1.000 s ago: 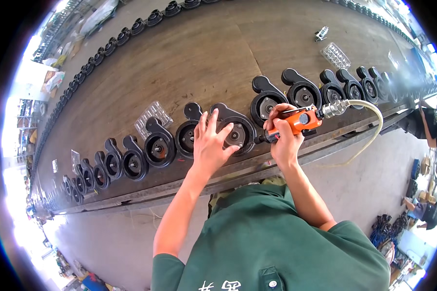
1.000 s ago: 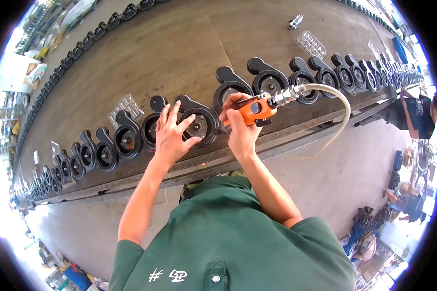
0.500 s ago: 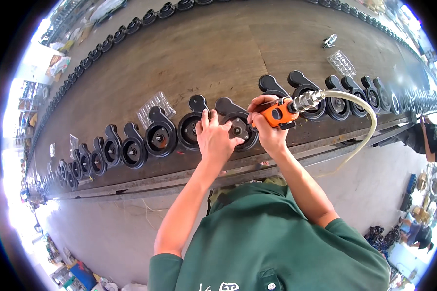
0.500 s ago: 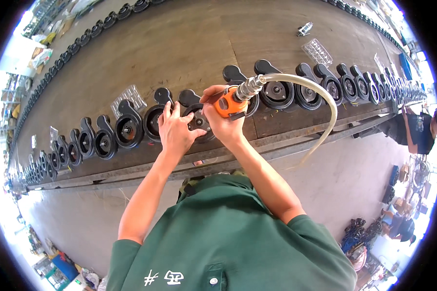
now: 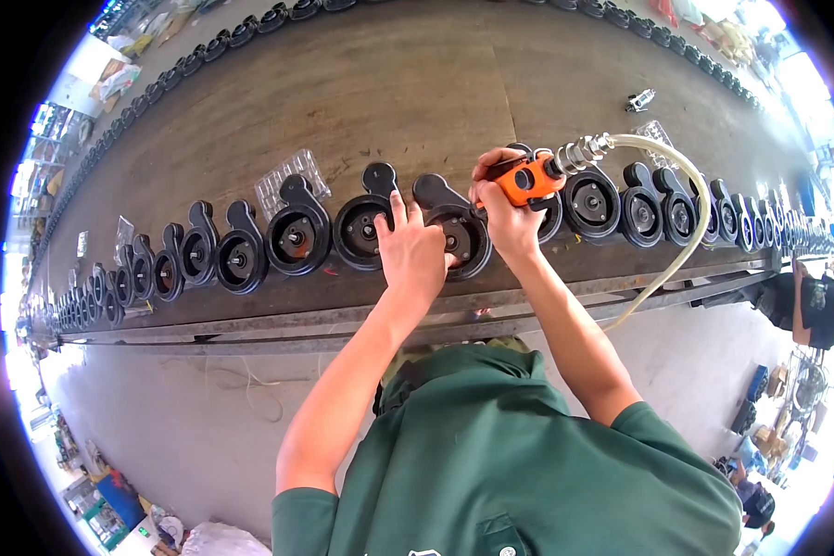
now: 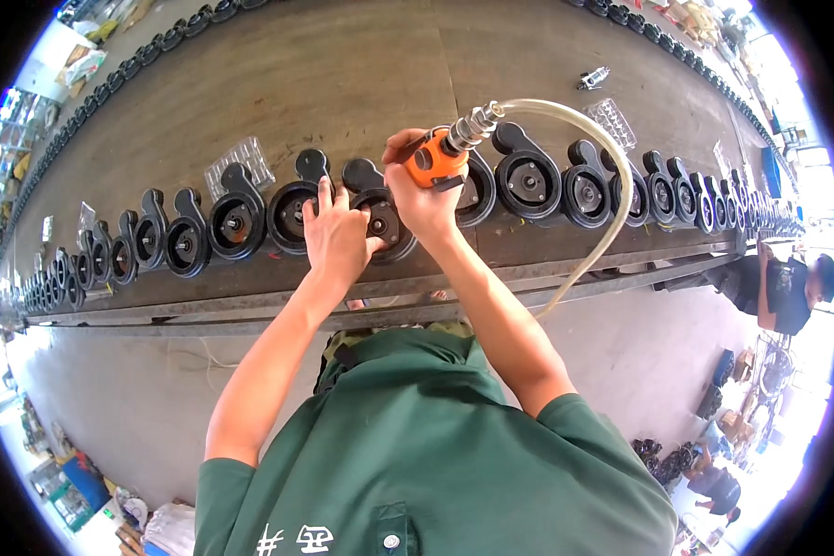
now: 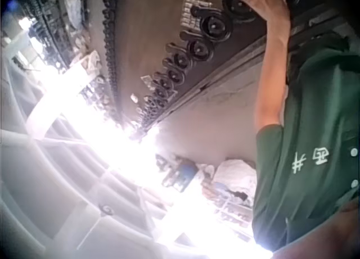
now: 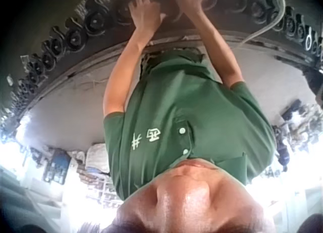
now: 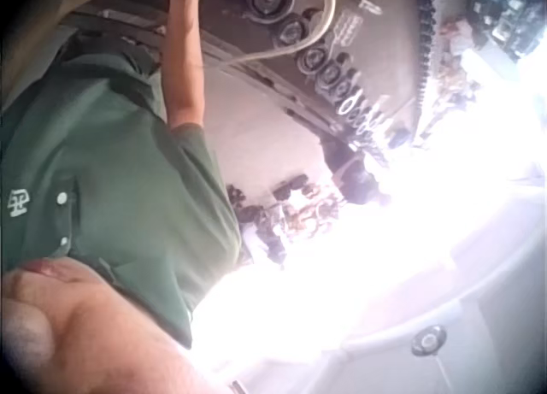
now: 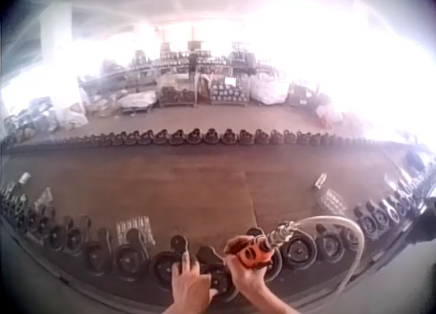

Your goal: The person assembles internal components into fan housing units by hand and using a pneumatic screwdriver.

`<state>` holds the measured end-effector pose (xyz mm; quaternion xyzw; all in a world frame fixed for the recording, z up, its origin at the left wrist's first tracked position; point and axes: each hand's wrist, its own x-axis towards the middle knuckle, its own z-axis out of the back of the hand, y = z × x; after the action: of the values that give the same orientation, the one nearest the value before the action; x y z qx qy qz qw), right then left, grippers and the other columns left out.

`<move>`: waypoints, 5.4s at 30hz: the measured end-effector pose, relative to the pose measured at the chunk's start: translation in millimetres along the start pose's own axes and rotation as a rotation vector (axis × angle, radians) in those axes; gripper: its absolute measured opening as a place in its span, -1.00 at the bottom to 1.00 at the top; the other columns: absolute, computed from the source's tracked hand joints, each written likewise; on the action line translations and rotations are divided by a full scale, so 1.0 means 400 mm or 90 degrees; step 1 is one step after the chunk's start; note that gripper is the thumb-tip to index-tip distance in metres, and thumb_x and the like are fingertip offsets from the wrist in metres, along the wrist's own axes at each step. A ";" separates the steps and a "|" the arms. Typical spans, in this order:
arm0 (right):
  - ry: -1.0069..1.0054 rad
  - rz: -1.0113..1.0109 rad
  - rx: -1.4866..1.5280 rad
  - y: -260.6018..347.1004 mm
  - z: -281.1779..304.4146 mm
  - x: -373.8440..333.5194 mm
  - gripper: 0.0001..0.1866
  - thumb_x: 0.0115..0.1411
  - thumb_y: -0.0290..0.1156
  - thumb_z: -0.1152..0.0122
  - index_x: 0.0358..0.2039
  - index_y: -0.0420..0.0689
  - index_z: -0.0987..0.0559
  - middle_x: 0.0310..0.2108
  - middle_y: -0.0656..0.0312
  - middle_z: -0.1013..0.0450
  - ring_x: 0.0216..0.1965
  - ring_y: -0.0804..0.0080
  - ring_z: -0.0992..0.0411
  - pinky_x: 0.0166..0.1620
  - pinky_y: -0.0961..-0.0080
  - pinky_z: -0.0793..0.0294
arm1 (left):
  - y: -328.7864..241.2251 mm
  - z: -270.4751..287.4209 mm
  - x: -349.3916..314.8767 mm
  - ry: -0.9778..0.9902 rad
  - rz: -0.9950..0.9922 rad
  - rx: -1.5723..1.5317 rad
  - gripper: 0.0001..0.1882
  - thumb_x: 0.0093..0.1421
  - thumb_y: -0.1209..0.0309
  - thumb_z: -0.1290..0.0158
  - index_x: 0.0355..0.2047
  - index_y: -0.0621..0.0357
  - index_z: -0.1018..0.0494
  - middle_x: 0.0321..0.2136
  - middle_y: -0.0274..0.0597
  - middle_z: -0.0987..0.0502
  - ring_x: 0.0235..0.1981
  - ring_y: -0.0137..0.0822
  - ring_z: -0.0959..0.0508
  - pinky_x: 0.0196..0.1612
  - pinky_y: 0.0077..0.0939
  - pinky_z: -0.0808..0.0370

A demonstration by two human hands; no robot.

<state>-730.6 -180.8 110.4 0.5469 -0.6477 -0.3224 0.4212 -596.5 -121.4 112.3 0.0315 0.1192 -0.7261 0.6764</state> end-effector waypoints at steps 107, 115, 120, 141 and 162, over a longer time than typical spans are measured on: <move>0.132 -0.027 -0.106 0.022 -0.016 -0.117 -0.71 0.06 -0.72 -0.18 -0.16 -0.27 -0.56 -0.32 0.23 -0.54 -0.33 0.57 -0.50 -0.27 0.61 -0.54 | -0.049 -0.247 -0.060 -0.158 0.366 -0.978 -0.61 0.27 0.33 0.00 -0.17 0.56 -0.34 -0.48 0.23 -0.61 -0.56 0.01 -0.67 -0.37 -0.14 -0.62; 0.125 -0.020 -0.044 -0.027 -0.070 -0.092 -0.69 0.11 -0.73 -0.10 -0.11 -0.29 -0.50 -0.33 0.18 -0.51 -0.43 0.54 -0.48 -0.36 0.61 -0.51 | -0.051 -0.265 -0.050 -0.166 0.378 -0.931 -0.63 0.26 0.33 0.00 -0.15 0.50 -0.38 -0.29 0.37 -0.62 -0.24 0.22 -0.68 -0.12 -0.02 -0.58; 0.120 -0.022 -0.032 -0.038 -0.084 -0.086 -0.69 0.10 -0.74 -0.10 -0.11 -0.29 -0.49 -0.34 0.18 -0.51 -0.45 0.55 -0.48 -0.37 0.61 -0.51 | -0.049 -0.281 -0.047 -0.162 0.369 -0.942 -0.61 0.25 0.31 -0.03 -0.13 0.49 -0.40 -0.20 0.44 -0.60 -0.08 0.38 -0.60 0.05 0.04 -0.50; 0.249 0.027 -0.208 -0.085 -0.072 -0.098 -0.72 0.12 -0.73 -0.06 -0.13 -0.24 -0.44 -0.36 0.19 -0.45 -0.40 0.52 -0.44 -0.29 0.55 -0.53 | -0.046 -0.279 -0.049 -0.134 0.380 -0.919 -0.48 0.23 0.27 -0.04 0.10 0.41 -0.36 -0.12 0.45 -0.59 -0.03 0.35 -0.59 0.10 0.04 -0.50; 0.085 0.083 -0.123 -0.004 -0.091 -0.063 -0.76 0.04 -0.72 -0.14 -0.24 -0.31 -0.59 -0.39 0.19 -0.58 -0.43 0.54 -0.53 -0.34 0.59 -0.55 | -0.050 -0.344 -0.020 -0.238 0.358 -0.889 -0.62 0.26 0.40 -0.04 -0.09 0.58 -0.37 -0.33 0.17 -0.61 -0.52 -0.17 -0.67 -0.48 -0.28 -0.74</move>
<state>-696.2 -154.9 120.0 0.4807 -0.6185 -0.3183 0.5340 -631.5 -82.7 -16.7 -0.4963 0.4206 -0.2768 0.7072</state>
